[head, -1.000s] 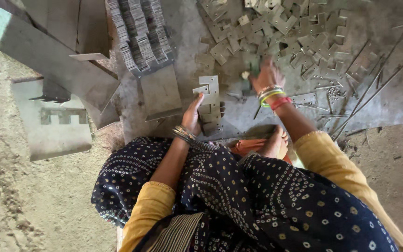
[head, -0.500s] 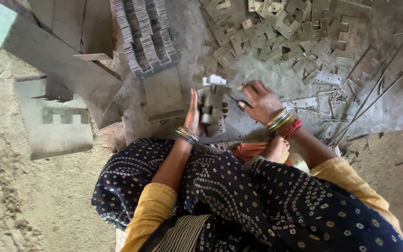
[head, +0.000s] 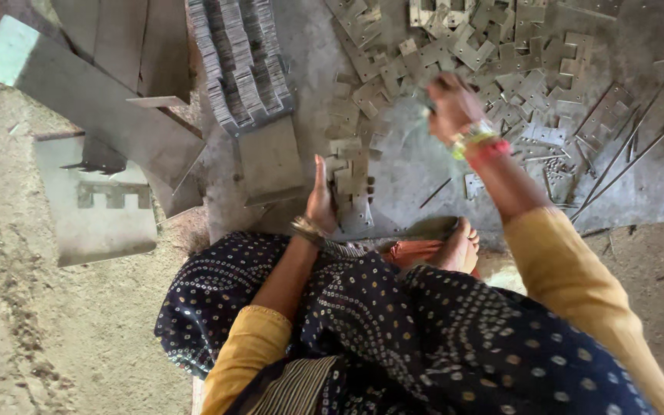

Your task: The person sits on the floor and repeatedly picks up small metal parts, rubs them with a small block, and places them into a stack. The person handles the parts one at a time, using a repetitive motion to clean or smooth the surfaces.

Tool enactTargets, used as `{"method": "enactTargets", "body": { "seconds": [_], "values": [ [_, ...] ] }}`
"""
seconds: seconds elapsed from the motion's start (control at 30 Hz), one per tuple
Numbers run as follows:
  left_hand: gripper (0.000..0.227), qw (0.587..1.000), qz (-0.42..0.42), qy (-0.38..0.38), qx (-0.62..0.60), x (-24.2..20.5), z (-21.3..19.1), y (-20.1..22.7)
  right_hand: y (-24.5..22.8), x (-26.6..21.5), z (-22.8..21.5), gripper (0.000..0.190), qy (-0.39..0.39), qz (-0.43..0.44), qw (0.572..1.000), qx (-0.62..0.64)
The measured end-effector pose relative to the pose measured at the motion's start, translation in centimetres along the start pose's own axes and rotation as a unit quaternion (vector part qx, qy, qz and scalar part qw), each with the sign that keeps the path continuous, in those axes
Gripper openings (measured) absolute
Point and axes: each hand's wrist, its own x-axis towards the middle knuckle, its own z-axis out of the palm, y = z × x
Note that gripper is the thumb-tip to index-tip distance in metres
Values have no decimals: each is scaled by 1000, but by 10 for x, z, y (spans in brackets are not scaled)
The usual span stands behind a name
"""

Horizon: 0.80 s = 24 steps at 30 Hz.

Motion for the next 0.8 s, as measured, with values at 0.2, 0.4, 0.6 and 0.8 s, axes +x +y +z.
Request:
{"method": "enactTargets", "body": {
  "seconds": [0.2,0.4,0.6,0.8],
  "values": [
    [91,998,-42,37,6,-11,-9,-1,-14,83,5,88,-88,0,992,-85],
    [80,997,-44,59,-23,-4,-8,-3,-32,44,2,77,-184,71,977,-80],
    [93,997,-78,15,-10,1,-5,-3,-33,4,-5,63,-112,121,986,-5],
    [90,997,-75,15,-3,2,-4,-3,-22,-7,16,68,-28,83,996,-34]
  ]
}}
